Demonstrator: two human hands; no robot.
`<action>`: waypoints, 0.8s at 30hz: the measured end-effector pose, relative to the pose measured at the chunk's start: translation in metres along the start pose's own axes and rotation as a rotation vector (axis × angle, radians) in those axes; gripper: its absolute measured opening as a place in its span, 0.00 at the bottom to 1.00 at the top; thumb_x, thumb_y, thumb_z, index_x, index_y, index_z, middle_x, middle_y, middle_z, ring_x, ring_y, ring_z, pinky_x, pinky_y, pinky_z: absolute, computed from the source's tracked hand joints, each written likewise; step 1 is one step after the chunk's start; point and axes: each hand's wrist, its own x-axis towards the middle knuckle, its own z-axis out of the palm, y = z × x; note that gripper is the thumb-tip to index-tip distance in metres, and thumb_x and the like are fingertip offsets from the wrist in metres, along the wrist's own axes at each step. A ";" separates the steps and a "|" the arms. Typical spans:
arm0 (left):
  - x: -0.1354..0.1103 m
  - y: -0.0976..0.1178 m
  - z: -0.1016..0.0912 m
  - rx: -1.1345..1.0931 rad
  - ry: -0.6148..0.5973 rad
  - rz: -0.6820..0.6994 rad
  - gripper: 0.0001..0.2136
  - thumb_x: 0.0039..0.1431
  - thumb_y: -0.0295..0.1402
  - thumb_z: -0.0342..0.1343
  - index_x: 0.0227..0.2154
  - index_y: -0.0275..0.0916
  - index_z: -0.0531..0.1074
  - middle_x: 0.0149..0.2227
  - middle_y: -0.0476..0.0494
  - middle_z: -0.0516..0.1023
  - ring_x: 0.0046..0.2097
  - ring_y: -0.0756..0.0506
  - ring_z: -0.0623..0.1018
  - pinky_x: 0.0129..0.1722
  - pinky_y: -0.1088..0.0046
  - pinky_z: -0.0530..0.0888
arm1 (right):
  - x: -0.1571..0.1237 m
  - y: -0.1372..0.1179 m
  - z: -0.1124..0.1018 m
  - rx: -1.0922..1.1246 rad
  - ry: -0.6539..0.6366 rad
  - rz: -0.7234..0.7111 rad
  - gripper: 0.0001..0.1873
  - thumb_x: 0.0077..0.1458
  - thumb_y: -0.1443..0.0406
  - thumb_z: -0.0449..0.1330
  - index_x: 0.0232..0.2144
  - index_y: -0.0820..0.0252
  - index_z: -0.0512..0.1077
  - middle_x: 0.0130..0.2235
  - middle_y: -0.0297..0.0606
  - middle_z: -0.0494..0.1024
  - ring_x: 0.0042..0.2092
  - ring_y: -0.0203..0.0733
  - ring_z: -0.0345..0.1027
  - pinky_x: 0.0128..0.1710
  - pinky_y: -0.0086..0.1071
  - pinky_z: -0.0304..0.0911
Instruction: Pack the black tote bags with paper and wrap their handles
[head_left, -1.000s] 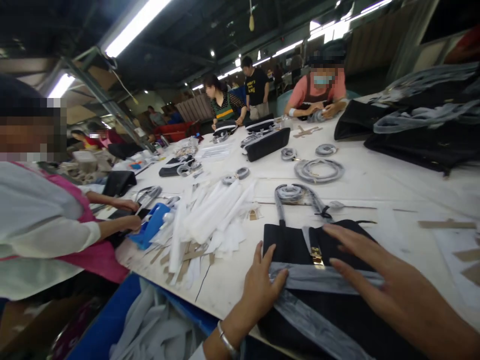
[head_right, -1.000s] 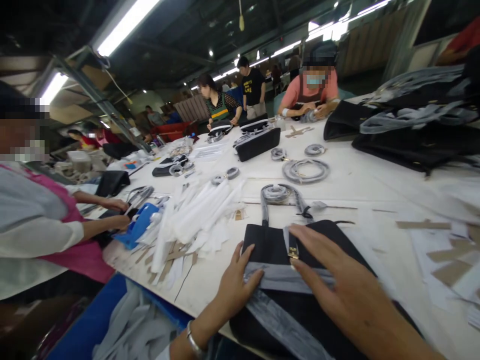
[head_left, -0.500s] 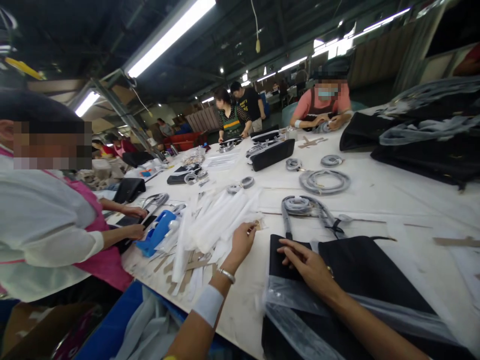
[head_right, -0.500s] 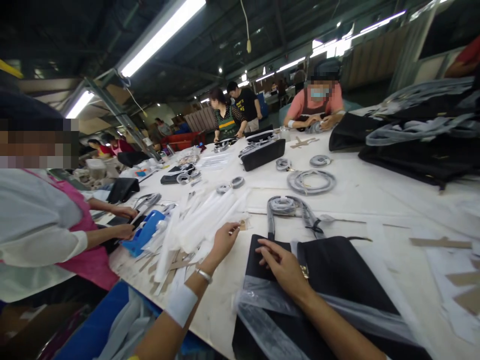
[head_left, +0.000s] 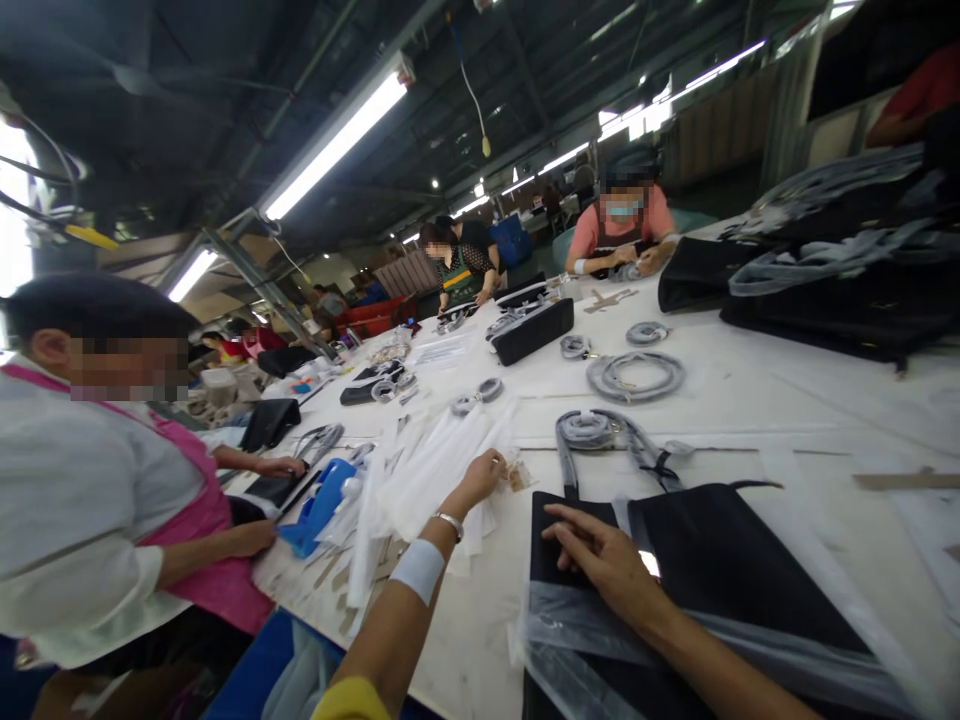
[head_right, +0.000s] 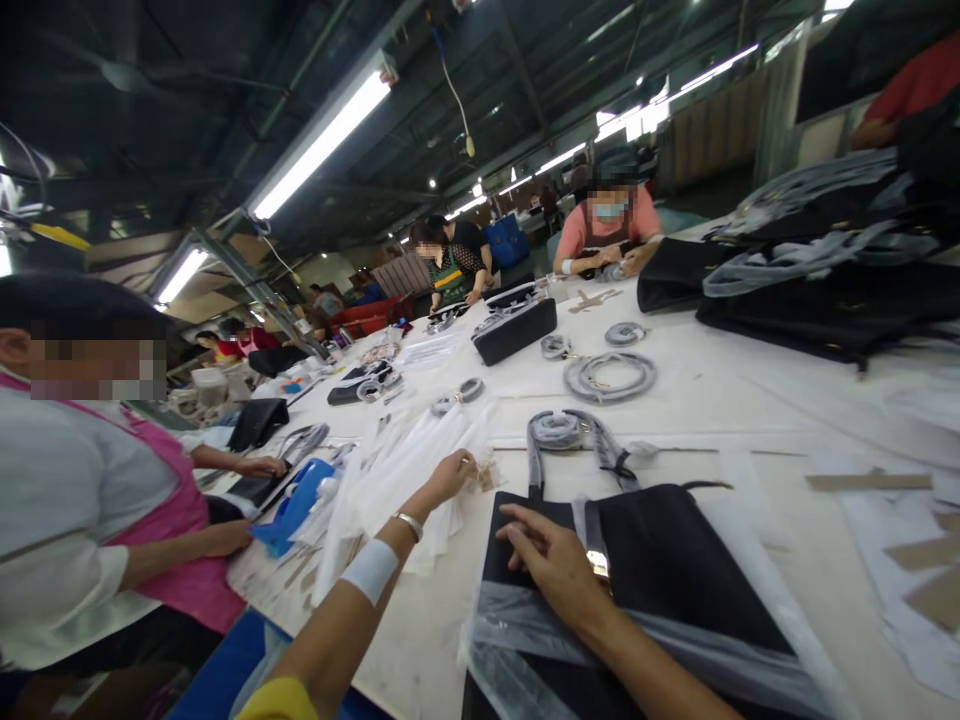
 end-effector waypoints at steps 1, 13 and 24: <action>-0.002 0.003 -0.002 -0.063 0.003 0.002 0.14 0.66 0.42 0.54 0.44 0.35 0.72 0.42 0.43 0.77 0.41 0.45 0.78 0.45 0.59 0.76 | 0.000 0.000 0.000 0.007 0.001 -0.006 0.27 0.59 0.49 0.59 0.54 0.58 0.71 0.42 0.41 0.81 0.32 0.41 0.73 0.32 0.35 0.67; -0.031 0.088 -0.075 -0.526 -0.065 0.194 0.26 0.49 0.43 0.69 0.48 0.32 0.76 0.33 0.42 0.78 0.31 0.50 0.75 0.39 0.68 0.73 | 0.001 -0.002 -0.001 0.175 0.148 -0.099 0.26 0.55 0.49 0.63 0.49 0.59 0.74 0.40 0.42 0.81 0.30 0.39 0.72 0.31 0.33 0.70; -0.081 0.162 -0.078 -0.756 -0.148 0.301 0.22 0.53 0.40 0.67 0.51 0.42 0.75 0.43 0.44 0.77 0.34 0.53 0.75 0.42 0.70 0.73 | 0.012 -0.076 -0.008 -0.050 0.239 -0.370 0.29 0.58 0.51 0.61 0.60 0.50 0.66 0.63 0.39 0.68 0.62 0.50 0.62 0.62 0.46 0.60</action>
